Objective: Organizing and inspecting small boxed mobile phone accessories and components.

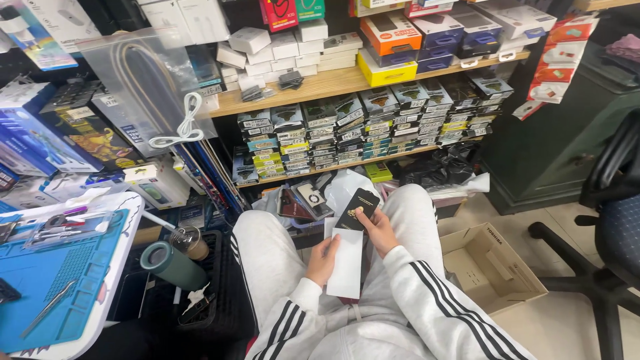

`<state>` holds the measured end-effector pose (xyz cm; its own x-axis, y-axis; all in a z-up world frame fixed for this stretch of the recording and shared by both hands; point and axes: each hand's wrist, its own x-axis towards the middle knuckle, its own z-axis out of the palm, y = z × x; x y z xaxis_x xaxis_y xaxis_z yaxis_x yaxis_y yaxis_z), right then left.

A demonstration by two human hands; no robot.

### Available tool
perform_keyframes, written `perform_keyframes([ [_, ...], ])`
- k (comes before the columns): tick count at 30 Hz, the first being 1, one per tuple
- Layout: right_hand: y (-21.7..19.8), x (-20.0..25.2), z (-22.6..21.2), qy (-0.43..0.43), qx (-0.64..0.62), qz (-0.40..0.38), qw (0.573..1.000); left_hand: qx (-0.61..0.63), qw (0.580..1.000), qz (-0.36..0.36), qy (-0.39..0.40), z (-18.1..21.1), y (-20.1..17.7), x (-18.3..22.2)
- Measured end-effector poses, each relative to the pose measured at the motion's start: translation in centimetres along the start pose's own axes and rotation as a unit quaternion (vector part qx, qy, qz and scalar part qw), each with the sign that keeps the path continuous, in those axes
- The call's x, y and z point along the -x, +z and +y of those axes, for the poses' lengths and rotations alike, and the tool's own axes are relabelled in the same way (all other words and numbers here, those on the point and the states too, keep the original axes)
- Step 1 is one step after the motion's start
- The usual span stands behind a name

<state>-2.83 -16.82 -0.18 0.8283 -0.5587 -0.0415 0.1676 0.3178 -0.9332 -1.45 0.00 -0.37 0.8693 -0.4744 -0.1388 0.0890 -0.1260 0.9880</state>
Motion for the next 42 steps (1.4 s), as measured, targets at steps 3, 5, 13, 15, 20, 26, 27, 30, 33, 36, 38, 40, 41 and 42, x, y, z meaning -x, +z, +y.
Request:
perform_keyframes([
  [3,-0.7,-0.5,1.0,-0.006,0.013,-0.023,1.0,0.004,1.0,0.003,0.009,-1.1,-0.1,-0.7],
  [5,-1.0,-1.1,1.6,-0.01,0.019,-0.035,0.999,0.007,1.0,0.007,0.017,-2.0,-0.2,-1.4],
  [13,0.8,1.1,-2.3,-0.018,-0.018,0.02,0.999,-0.046,0.998,-0.001,0.054,-4.0,-0.1,-2.5],
  [15,1.4,1.9,-3.9,-0.018,-0.012,0.026,0.999,-0.051,0.997,-0.003,0.049,-4.0,0.1,-2.5],
  [20,0.8,1.5,-3.4,-0.006,0.022,0.013,1.0,-0.068,0.996,-0.007,0.053,-4.7,0.1,-2.7],
  [26,0.3,0.8,-1.9,-0.028,0.095,-0.038,0.994,-0.04,0.997,-0.006,0.069,-5.0,0.1,-2.9],
  [27,0.4,0.8,-1.7,-0.032,0.12,-0.052,0.991,-0.03,0.997,0.005,0.066,-4.6,0.1,-2.7],
  [30,0.7,1.2,-2.0,-0.032,0.156,-0.084,0.984,-0.014,0.997,0.023,0.073,-6.4,-0.1,-3.9],
  [33,1.3,1.9,-2.6,-0.029,0.175,-0.111,0.978,-0.001,0.996,0.036,0.079,-9.2,-0.4,-5.6],
  [36,0.6,1.2,-0.9,-0.036,0.184,-0.133,0.973,0.015,0.997,0.05,0.063,-6.5,-0.3,-4.0],
  [38,-0.1,0.4,0.7,-0.044,0.184,-0.145,0.971,0.023,0.997,0.057,0.05,-4.6,-0.4,-2.9],
  [40,-1.0,-0.5,1.9,-0.095,0.228,-0.178,0.953,-0.002,0.996,0.059,0.059,-4.5,-0.5,-3.0],
  [41,-1.0,-0.6,1.9,-0.095,0.229,-0.173,0.953,-0.001,0.997,0.054,0.059,-4.1,-0.6,-2.9],
  [42,-1.1,-0.6,2.1,-0.11,0.229,-0.188,0.949,-0.008,0.996,0.066,0.056,-3.8,-0.5,-2.6],
])
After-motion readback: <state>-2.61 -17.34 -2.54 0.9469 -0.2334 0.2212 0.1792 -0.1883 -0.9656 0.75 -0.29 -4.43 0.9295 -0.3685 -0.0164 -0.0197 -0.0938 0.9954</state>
